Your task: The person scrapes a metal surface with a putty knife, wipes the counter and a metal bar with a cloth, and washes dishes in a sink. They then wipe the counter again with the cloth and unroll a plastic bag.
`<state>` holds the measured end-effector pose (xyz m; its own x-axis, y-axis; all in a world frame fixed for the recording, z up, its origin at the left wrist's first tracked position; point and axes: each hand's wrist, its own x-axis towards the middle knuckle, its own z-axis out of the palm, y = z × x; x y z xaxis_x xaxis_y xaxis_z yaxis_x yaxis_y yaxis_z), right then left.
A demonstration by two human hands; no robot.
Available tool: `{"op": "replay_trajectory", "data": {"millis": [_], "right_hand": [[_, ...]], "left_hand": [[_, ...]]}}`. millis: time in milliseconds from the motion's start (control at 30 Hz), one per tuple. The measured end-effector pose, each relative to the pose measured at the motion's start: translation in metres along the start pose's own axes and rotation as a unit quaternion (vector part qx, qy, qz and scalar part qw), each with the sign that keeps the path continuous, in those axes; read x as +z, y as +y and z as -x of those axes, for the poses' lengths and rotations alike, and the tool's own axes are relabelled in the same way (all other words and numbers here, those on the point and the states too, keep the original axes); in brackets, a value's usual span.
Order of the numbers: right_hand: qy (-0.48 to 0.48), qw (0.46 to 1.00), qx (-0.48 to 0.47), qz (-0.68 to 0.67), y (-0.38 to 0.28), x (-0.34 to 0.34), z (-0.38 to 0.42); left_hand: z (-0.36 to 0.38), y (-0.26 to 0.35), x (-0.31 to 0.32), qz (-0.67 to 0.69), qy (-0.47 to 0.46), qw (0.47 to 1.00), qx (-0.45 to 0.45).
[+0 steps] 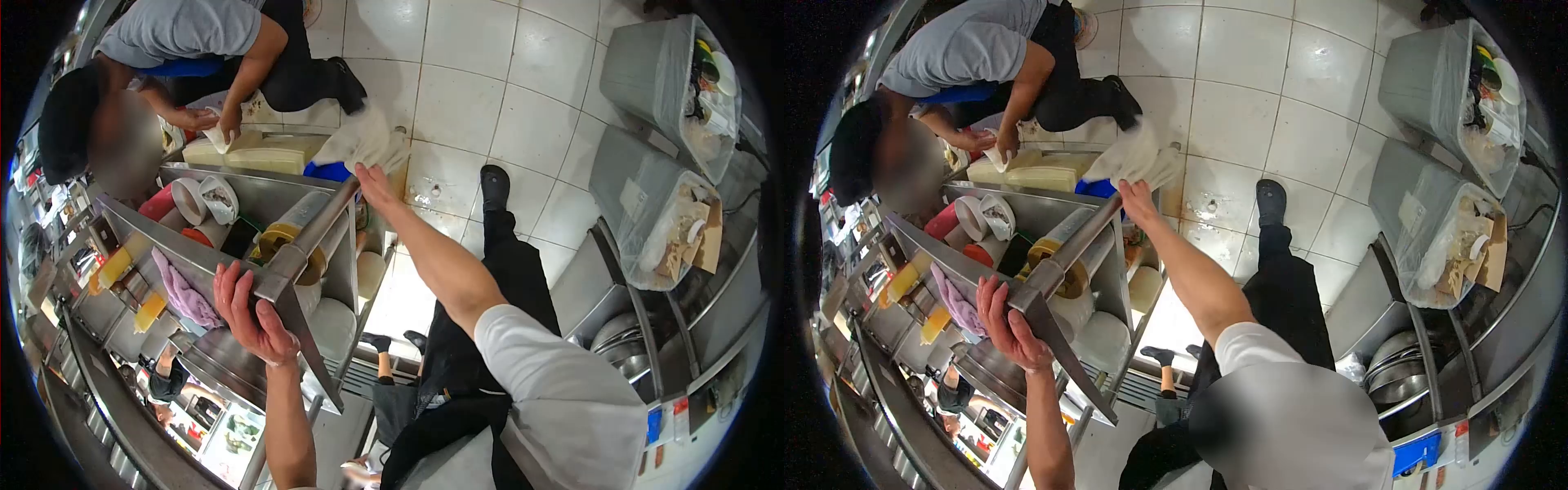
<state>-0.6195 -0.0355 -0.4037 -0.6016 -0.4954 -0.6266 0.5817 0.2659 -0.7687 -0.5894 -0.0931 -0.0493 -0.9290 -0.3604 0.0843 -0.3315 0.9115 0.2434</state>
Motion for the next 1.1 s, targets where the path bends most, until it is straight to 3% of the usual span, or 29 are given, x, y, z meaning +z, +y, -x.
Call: {"op": "replay_trajectory", "data": {"millis": [33, 67, 133, 200, 233, 267, 300, 400, 467, 567, 633, 700, 833, 900, 933, 967, 1000, 1100], "right_hand": [[-0.043, 0.997, 0.007, 0.065, -0.005, -0.009, 0.002], [0.012, 0.998, 0.018, 0.063, -0.012, -0.008, 0.013], [-0.030, 0.995, -0.064, 0.069, -0.029, -0.015, 0.055], [-0.167, 0.951, -0.139, 0.221, -0.076, -0.034, 0.105], [-0.196, 0.924, -0.230, 0.233, -0.100, -0.046, 0.130], [-0.177, 0.914, -0.299, 0.212, -0.116, -0.054, 0.147], [-0.253, 0.902, -0.293, 0.190, -0.141, -0.069, 0.153], [-0.262, 0.887, -0.380, 0.000, -0.138, -0.056, 0.147], [-0.312, 0.868, -0.385, -0.017, -0.138, -0.050, 0.121], [-0.196, 0.929, -0.306, -0.075, -0.097, -0.002, 0.081], [-0.026, 0.971, -0.234, 0.043, -0.022, 0.035, 0.066], [0.124, 0.969, -0.079, -0.198, 0.020, 0.048, 0.024], [0.000, 0.914, 0.110, -0.391, 0.017, 0.045, 0.050], [-0.057, 0.841, 0.237, -0.483, -0.003, 0.045, 0.101], [-0.091, 0.800, 0.270, -0.528, -0.048, 0.027, 0.128], [-0.117, 0.791, 0.237, -0.552, -0.074, 0.024, 0.149], [-0.191, 0.906, 0.187, -0.327, -0.117, -0.006, 0.152], [-0.147, 0.862, 0.211, -0.436, -0.109, 0.002, 0.131]], "left_hand": [[0.001, 0.001, -0.001, -0.001, 0.002, 1.000, -0.008], [0.000, 0.002, -0.001, 0.000, 0.009, 1.000, -0.013], [0.000, 0.000, 0.000, 0.003, 0.008, 1.000, -0.014], [0.002, -0.001, -0.001, 0.008, 0.007, 1.000, -0.016], [0.002, -0.001, -0.002, 0.011, 0.005, 1.000, -0.017], [0.002, -0.002, -0.002, 0.014, 0.003, 1.000, -0.017], [0.002, -0.002, 0.000, 0.011, 0.003, 1.000, -0.018], [-0.001, 0.001, -0.001, 0.006, -0.003, 1.000, -0.025], [-0.002, 0.002, -0.003, 0.003, -0.015, 0.999, -0.030], [0.002, 0.000, -0.003, -0.009, -0.029, 0.999, -0.046], [0.001, -0.001, -0.003, -0.026, -0.046, 0.997, -0.048], [0.008, -0.004, 0.002, -0.032, -0.033, 0.997, -0.054], [0.010, -0.012, -0.002, -0.025, -0.031, 0.999, -0.028], [0.010, -0.010, -0.005, -0.033, -0.045, 0.998, -0.041], [0.011, -0.012, -0.002, -0.029, -0.038, 0.998, -0.039], [0.012, -0.013, -0.001, -0.028, -0.034, 0.998, -0.038], [0.014, -0.013, -0.004, -0.029, -0.035, 0.998, -0.038], [0.009, -0.010, -0.007, -0.056, -0.067, 0.996, -0.036]]}}
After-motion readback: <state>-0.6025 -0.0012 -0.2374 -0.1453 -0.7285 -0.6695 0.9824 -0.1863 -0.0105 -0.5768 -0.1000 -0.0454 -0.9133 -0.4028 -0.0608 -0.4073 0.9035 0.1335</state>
